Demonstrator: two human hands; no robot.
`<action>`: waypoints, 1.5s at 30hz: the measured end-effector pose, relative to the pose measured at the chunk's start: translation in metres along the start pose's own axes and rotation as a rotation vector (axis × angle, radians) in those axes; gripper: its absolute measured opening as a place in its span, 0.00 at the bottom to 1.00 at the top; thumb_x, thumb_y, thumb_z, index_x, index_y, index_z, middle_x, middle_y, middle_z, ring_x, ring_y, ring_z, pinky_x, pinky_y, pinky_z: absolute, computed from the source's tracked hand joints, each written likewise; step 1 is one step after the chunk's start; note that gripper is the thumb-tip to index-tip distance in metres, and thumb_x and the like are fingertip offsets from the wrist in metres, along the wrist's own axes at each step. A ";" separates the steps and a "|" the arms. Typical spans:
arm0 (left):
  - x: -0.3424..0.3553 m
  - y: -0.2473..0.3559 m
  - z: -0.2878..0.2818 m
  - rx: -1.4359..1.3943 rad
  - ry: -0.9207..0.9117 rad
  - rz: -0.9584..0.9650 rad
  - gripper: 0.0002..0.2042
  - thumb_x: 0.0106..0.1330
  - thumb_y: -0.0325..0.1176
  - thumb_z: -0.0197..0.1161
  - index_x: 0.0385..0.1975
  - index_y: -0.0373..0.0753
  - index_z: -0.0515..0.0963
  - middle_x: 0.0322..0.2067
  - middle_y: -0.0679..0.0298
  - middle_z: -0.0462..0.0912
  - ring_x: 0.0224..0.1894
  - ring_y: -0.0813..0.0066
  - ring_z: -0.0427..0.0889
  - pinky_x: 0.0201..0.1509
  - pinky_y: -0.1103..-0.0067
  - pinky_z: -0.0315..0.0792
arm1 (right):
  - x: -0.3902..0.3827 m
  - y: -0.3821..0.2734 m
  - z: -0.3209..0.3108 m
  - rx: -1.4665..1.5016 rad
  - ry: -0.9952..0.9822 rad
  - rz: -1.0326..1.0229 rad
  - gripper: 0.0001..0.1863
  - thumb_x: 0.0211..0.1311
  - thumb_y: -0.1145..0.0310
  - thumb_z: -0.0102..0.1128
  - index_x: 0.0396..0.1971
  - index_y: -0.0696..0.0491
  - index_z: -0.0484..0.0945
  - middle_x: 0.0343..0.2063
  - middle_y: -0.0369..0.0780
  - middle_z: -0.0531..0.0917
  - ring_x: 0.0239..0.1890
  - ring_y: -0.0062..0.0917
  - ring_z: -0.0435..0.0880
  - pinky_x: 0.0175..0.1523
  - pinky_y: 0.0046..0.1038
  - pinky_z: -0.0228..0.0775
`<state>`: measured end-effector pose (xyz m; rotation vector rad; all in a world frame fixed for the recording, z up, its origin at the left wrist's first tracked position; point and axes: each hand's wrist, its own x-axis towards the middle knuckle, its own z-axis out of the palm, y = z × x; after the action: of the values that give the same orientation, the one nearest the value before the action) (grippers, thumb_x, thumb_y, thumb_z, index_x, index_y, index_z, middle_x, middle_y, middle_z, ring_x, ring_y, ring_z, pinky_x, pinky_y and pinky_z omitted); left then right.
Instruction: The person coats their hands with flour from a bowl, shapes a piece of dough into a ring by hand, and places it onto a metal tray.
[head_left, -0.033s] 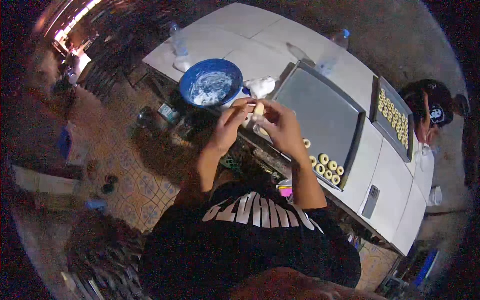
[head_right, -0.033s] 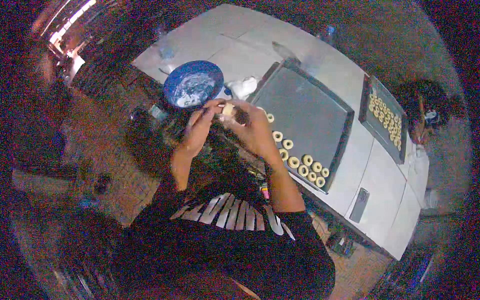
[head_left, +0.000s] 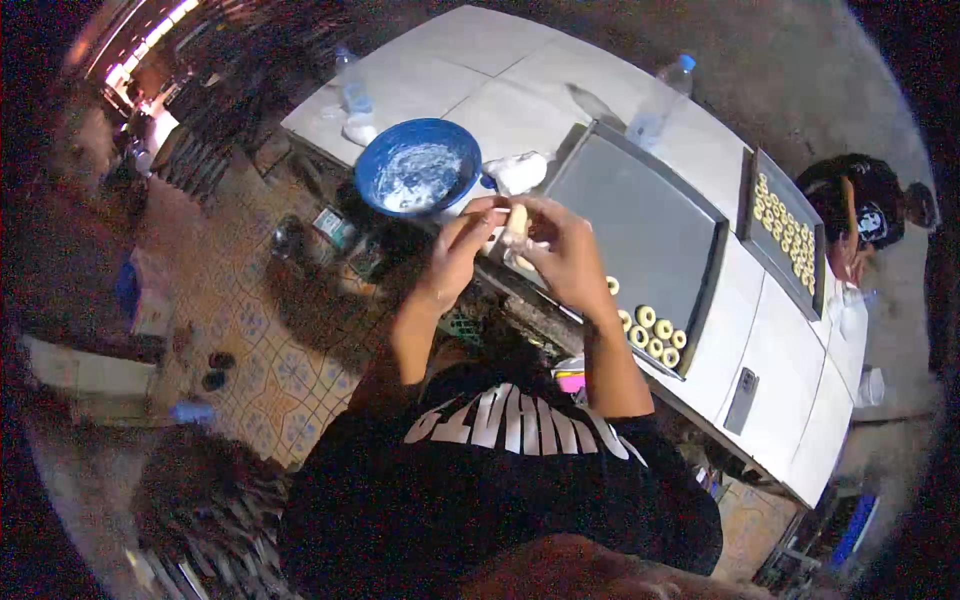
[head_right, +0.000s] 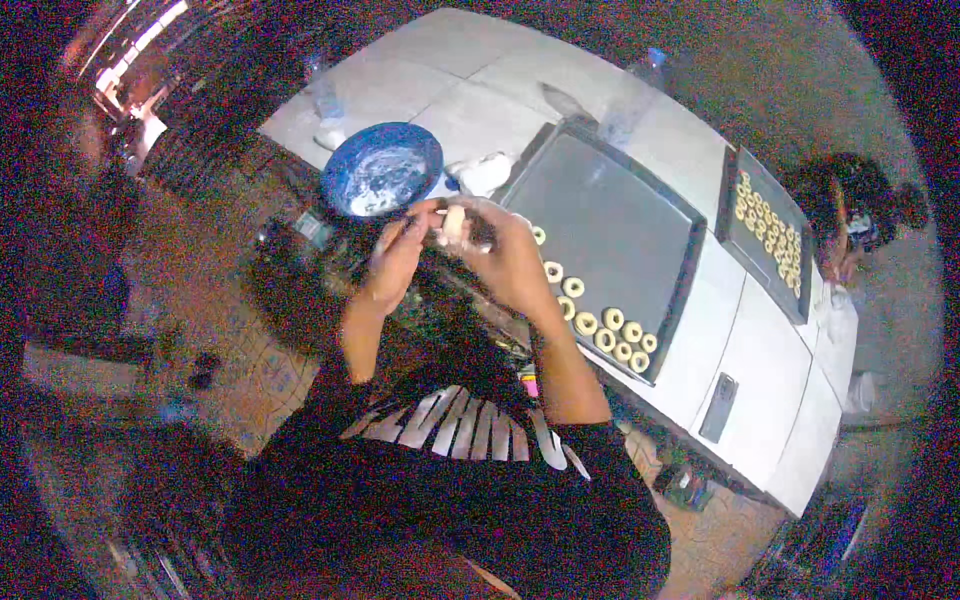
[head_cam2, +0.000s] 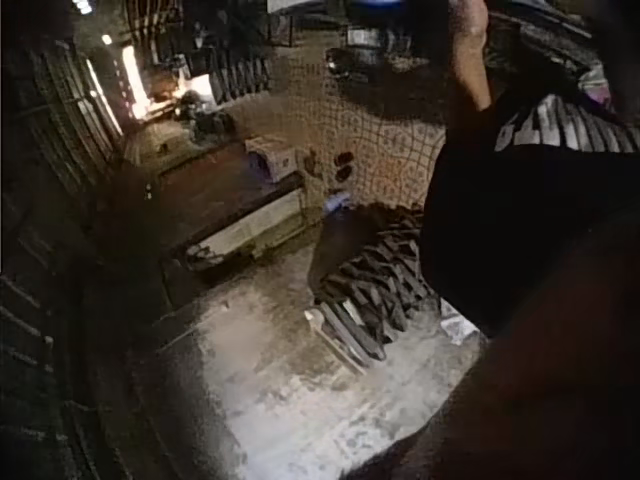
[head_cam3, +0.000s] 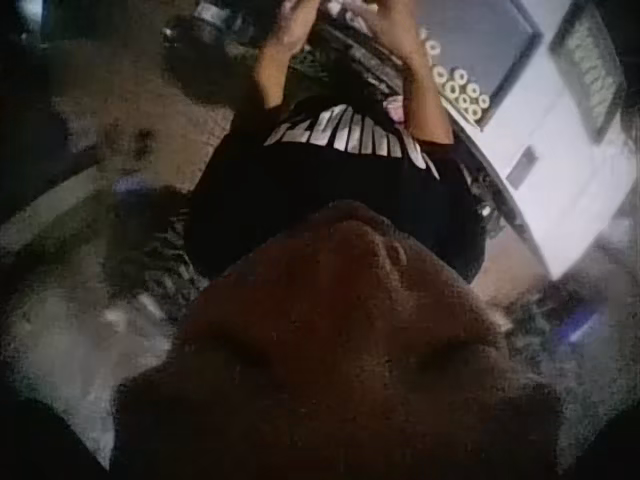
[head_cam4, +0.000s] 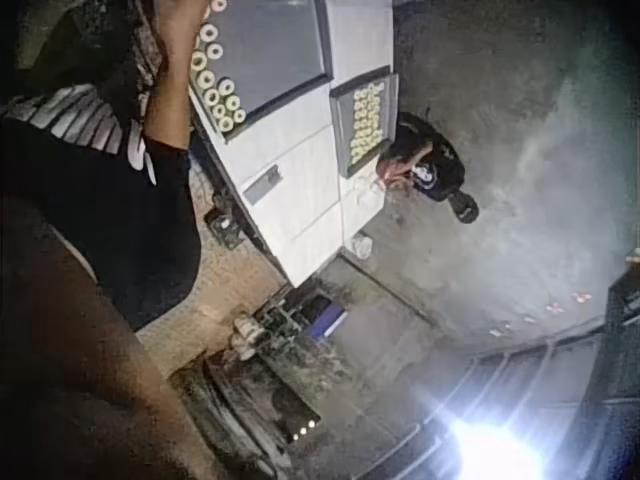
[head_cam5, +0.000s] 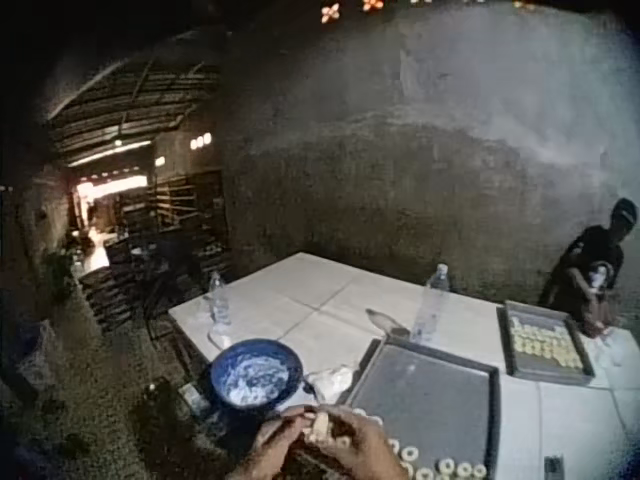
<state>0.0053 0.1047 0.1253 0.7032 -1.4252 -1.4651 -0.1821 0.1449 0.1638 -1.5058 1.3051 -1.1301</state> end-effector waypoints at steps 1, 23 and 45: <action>0.000 0.001 0.004 -0.003 0.000 -0.052 0.19 0.80 0.42 0.51 0.58 0.36 0.78 0.56 0.66 0.81 0.59 0.75 0.75 0.65 0.74 0.65 | 0.000 0.007 -0.004 -0.039 0.040 -0.166 0.29 0.54 0.75 0.74 0.59 0.55 0.79 0.54 0.46 0.84 0.51 0.29 0.85 0.56 0.31 0.77; 0.043 -0.037 0.079 -0.231 -0.325 -0.232 0.18 0.81 0.42 0.52 0.52 0.33 0.81 0.51 0.63 0.84 0.56 0.75 0.78 0.66 0.76 0.66 | -0.045 0.019 -0.069 -0.163 0.302 -0.347 0.20 0.63 0.73 0.70 0.55 0.57 0.81 0.45 0.43 0.87 0.43 0.29 0.87 0.51 0.32 0.80; 0.041 -0.060 0.091 -0.184 -0.401 -0.218 0.18 0.80 0.41 0.51 0.58 0.35 0.79 0.56 0.65 0.79 0.58 0.76 0.76 0.65 0.76 0.66 | -0.067 0.029 -0.079 0.114 0.312 -0.128 0.21 0.68 0.69 0.68 0.58 0.61 0.78 0.46 0.41 0.86 0.48 0.26 0.84 0.53 0.28 0.78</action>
<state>-0.1055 0.0990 0.0905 0.4758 -1.5173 -1.9635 -0.2693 0.2062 0.1490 -1.3833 1.3364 -1.5449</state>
